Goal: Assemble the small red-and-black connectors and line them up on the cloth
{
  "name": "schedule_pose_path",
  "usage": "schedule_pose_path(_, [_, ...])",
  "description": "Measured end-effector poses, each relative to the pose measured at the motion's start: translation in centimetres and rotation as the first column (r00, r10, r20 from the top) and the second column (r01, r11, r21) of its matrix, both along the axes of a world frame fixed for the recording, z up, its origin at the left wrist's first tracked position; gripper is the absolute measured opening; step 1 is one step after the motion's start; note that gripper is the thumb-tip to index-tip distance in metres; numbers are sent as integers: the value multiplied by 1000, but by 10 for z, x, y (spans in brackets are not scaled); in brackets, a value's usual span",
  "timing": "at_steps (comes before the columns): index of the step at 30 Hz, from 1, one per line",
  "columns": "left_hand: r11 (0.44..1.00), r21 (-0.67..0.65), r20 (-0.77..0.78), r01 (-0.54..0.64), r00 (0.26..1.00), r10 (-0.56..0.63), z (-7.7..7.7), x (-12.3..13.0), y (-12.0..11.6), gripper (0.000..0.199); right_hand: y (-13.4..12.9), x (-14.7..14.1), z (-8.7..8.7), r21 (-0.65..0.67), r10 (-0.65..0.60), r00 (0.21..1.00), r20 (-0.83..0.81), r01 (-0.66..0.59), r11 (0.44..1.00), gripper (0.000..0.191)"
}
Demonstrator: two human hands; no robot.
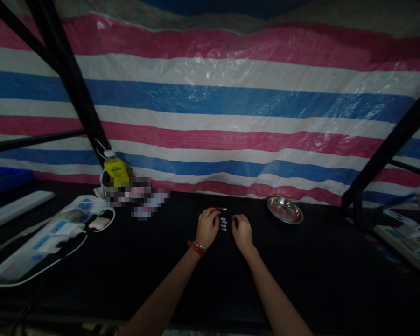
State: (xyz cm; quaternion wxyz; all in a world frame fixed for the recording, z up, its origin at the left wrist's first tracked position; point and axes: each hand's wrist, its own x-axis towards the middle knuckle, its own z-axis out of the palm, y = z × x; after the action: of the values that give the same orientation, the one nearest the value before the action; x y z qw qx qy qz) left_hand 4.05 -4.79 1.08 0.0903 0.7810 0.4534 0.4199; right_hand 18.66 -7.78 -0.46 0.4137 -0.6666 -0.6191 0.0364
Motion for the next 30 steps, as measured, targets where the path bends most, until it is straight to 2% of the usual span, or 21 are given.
schedule_pose_path(4, [998,35,-25,60,998,-59,5,1,-4,21,-1,-5,2,152,8,980,-197,22,988,18])
schedule_pose_path(7, [987,62,-59,149,988,-146,8,3,-9,23,-2,-12,2,278,123,931,-344,-24,960,18])
schedule_pose_path(11, [985,71,-52,155,987,-152,8,3,-11,19,-3,-20,0,311,236,872,-430,-103,945,18])
schedule_pose_path(14, [990,74,-31,121,992,-119,7,3,-10,15,-2,-19,0,316,220,894,-391,-94,944,20])
schedule_pose_path(16, [992,69,-20,106,994,-105,7,4,-10,14,0,-15,-1,305,146,932,-331,-41,952,22])
schedule_pose_path(20, [997,52,24,55,998,-57,9,5,-11,12,5,-6,-5,173,-1,991,-133,24,985,30])
schedule_pose_path(26, [999,44,57,-22,998,20,8,4,-10,10,10,-4,-16,1,34,998,56,-34,999,44])
schedule_pose_path(30, [999,31,62,-38,997,36,6,4,-8,11,13,-4,-21,-13,43,995,95,-42,999,41])
